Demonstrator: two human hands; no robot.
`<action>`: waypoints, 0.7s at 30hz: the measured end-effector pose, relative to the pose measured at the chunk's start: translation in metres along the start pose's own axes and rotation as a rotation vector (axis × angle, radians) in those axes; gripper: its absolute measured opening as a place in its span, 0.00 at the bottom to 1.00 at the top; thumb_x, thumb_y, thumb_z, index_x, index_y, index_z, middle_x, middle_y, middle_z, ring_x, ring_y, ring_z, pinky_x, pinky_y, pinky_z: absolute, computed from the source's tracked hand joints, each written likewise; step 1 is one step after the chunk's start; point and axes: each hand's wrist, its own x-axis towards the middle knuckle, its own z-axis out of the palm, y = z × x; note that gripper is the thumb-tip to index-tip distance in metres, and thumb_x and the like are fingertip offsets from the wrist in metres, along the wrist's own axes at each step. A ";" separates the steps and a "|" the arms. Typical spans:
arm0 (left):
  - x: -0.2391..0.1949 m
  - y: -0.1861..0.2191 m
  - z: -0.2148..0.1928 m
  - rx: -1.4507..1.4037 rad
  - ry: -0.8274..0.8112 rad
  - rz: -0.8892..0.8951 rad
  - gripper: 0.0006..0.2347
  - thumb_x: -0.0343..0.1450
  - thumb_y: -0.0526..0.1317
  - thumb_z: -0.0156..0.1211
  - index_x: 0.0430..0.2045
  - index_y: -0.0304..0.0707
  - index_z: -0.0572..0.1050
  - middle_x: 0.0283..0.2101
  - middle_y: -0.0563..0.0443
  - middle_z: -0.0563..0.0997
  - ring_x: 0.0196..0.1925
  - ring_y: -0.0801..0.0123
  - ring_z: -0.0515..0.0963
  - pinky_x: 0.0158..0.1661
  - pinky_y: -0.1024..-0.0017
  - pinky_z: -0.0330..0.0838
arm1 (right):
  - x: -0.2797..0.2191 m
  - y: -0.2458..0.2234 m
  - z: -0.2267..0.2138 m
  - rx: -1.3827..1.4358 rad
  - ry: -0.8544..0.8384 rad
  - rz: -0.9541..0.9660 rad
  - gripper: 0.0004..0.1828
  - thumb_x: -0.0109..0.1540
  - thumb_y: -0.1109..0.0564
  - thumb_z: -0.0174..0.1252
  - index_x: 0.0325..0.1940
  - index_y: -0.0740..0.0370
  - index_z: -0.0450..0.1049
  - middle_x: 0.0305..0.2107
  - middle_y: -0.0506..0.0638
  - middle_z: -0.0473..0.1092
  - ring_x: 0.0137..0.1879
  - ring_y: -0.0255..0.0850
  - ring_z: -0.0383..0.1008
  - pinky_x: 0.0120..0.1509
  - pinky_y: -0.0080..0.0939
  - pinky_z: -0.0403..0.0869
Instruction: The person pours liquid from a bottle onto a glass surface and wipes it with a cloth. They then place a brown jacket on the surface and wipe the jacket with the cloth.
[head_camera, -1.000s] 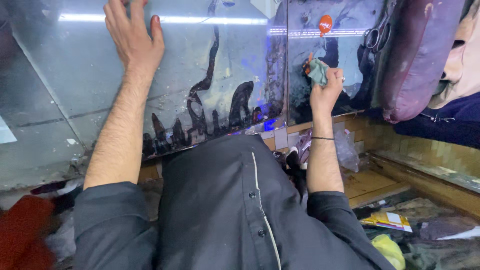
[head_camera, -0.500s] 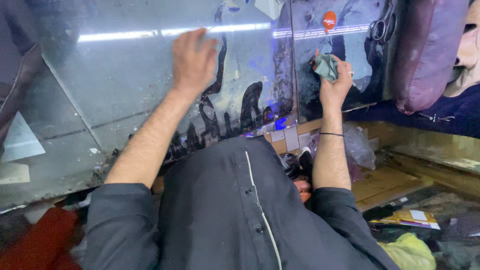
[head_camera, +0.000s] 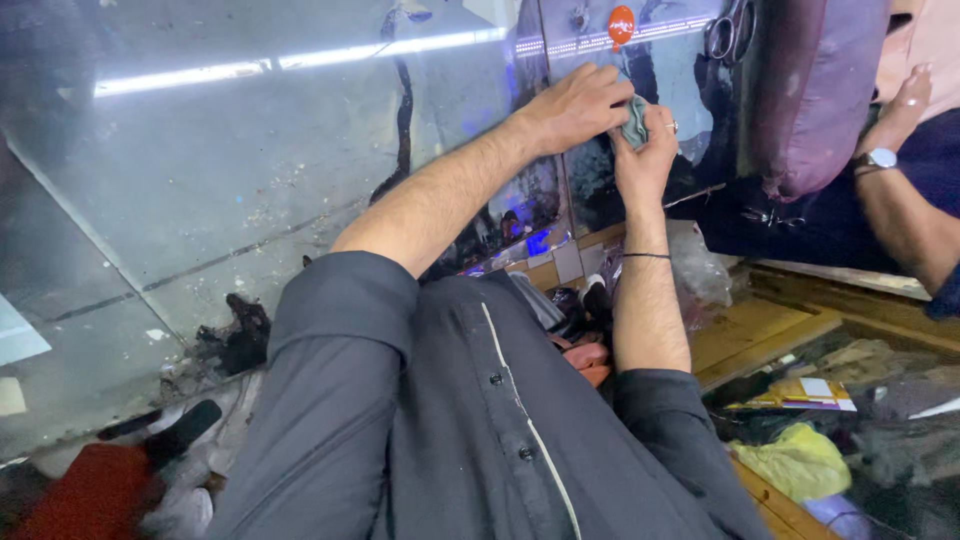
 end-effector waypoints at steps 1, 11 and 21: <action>0.002 -0.001 0.002 0.004 -0.015 0.006 0.02 0.69 0.38 0.61 0.31 0.46 0.77 0.44 0.54 0.73 0.51 0.61 0.71 0.48 0.63 0.65 | -0.001 -0.003 -0.001 -0.014 -0.007 0.002 0.20 0.59 0.66 0.72 0.54 0.66 0.76 0.43 0.57 0.72 0.50 0.52 0.74 0.55 0.47 0.72; 0.010 -0.005 0.010 -0.012 -0.023 -0.041 0.10 0.65 0.41 0.70 0.35 0.43 0.77 0.44 0.53 0.72 0.50 0.61 0.70 0.49 0.63 0.64 | -0.002 -0.014 -0.003 -0.066 -0.021 0.031 0.17 0.57 0.69 0.68 0.49 0.67 0.73 0.44 0.58 0.71 0.51 0.55 0.73 0.57 0.48 0.71; 0.022 -0.002 0.023 -0.277 0.006 -0.353 0.08 0.66 0.39 0.69 0.32 0.38 0.75 0.32 0.50 0.81 0.42 0.52 0.79 0.42 0.54 0.69 | -0.005 -0.011 0.003 -0.050 -0.011 0.021 0.24 0.57 0.69 0.67 0.58 0.67 0.74 0.45 0.58 0.71 0.52 0.54 0.74 0.58 0.48 0.72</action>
